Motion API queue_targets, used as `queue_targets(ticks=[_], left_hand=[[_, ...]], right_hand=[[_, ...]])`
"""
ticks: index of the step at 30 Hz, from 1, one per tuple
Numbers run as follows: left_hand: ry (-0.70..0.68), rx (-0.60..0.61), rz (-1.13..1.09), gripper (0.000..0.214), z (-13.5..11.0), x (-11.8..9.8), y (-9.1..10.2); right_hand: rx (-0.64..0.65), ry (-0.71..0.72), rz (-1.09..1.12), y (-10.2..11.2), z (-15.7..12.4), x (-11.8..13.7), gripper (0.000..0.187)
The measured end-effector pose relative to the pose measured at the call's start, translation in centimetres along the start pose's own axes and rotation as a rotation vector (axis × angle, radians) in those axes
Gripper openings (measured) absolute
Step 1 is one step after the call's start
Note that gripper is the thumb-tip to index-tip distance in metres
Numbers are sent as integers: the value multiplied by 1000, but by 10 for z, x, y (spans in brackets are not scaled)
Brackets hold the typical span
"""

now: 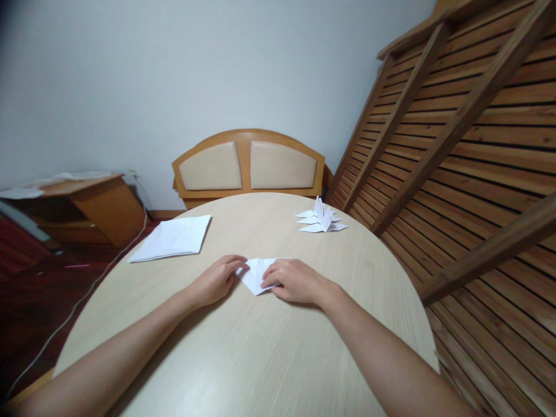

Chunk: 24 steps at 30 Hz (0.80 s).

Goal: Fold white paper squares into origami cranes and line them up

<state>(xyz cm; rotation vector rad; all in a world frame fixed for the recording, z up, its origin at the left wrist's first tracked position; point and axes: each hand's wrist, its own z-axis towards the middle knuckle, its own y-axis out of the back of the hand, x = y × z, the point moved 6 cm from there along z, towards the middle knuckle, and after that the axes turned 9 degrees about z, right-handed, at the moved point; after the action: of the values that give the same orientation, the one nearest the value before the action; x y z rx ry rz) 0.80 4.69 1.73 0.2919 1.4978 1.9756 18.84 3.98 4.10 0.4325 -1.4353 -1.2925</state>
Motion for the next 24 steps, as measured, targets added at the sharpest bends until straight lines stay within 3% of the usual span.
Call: queue_targets(ticks=[4, 8, 13, 19, 24], left_hand=[[35, 16, 56, 25, -2, -19, 6], [24, 71, 72, 36, -3, -35, 6], [-37, 110, -4, 42, -4, -37, 2], [-102, 176, -104, 61, -7, -36, -7], [-127, 207, -87, 61, -10, -38, -9]], right_hand=[[-3, -58, 45, 2, -1, 1, 30], [-79, -144, 185, 10, -5, -5, 45], [-210, -207, 320, 15, -9, -20, 62], [-304, -227, 299, 2, -4, -34, 61], [-296, -186, 113, -4, 0, -32, 41]])
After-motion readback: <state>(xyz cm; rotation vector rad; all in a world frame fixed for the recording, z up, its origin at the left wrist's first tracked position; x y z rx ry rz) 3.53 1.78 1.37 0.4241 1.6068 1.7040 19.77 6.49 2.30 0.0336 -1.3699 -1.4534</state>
